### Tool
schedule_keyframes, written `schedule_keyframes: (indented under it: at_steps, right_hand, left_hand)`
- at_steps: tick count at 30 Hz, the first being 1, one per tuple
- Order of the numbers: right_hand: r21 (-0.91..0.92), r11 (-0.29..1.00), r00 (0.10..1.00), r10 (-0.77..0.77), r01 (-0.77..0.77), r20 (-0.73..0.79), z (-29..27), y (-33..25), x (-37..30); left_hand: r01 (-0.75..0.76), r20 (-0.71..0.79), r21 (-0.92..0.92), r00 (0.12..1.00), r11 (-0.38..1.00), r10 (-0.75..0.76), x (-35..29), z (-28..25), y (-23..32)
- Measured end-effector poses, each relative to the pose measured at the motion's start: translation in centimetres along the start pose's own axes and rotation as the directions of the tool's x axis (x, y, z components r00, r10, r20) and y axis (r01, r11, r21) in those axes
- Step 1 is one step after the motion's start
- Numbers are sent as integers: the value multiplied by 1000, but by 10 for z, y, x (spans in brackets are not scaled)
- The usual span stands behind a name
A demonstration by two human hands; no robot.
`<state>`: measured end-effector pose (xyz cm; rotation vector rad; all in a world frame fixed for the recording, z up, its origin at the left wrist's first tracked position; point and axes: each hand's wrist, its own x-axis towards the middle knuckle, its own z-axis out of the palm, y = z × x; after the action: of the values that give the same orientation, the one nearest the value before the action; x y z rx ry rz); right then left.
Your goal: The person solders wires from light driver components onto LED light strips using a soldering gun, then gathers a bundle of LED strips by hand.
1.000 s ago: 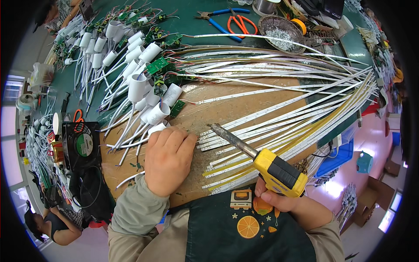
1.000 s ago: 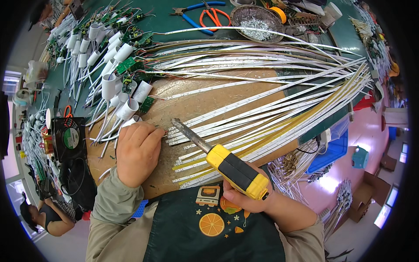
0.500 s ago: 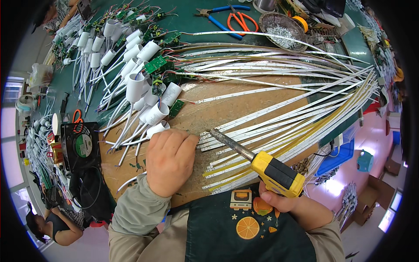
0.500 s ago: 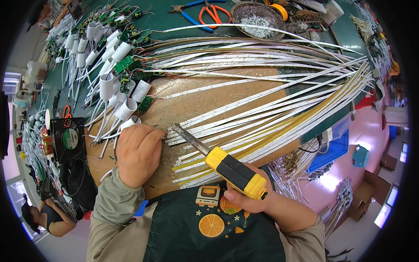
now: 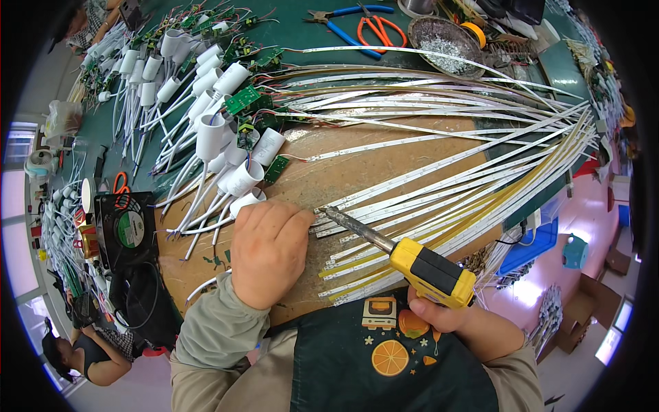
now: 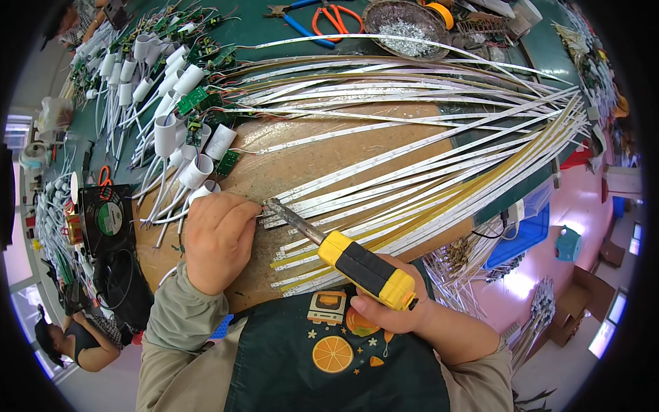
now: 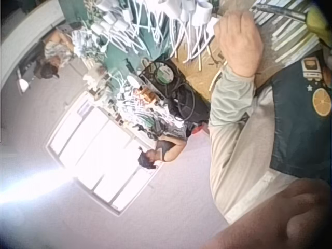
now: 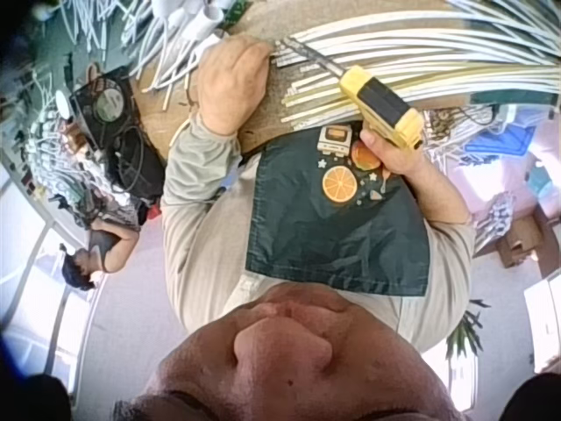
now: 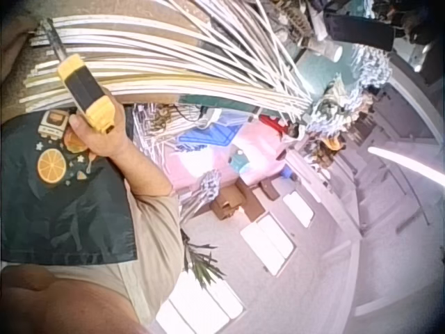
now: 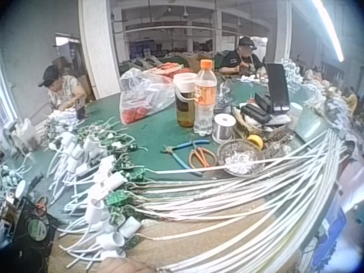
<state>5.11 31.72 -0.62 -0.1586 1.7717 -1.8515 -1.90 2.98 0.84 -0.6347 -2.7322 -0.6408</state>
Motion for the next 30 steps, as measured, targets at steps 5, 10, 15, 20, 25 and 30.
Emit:
schedule_keyframes:
  at_steps: [5, 10, 15, 20, 25, 30]
  right_hand:
    - [7, 1000, 1000, 10, -10, -25, 1, 1, 0]
    - [35, 999, 999, 33, -32, -24, 1, 1, -1]
    - [23, 1000, 1000, 17, -17, 0, 0, 3, -2]
    - [4, 1000, 999, 27, -27, -33, 2, 1, -1]
    - [-16, 1000, 999, 12, -12, -45, 3, 6, -2]
    - [-19, 1000, 999, -6, 5, -41, 2, 6, 0]
  left_hand:
    - [-11, 1, 44, 1000, 999, 11, 0, 1, 2]
    - [-7, 3, 67, 1000, 998, 7, -3, 3, 1]
    - [-19, -11, 67, 1000, 998, 19, -5, 4, 0]
    - [-40, -13, 86, 999, 995, 41, -6, 7, 1]
    - [-46, -28, 98, 998, 994, 49, -7, 8, 1]
    - [-48, -30, 112, 998, 993, 52, -8, 8, 2]
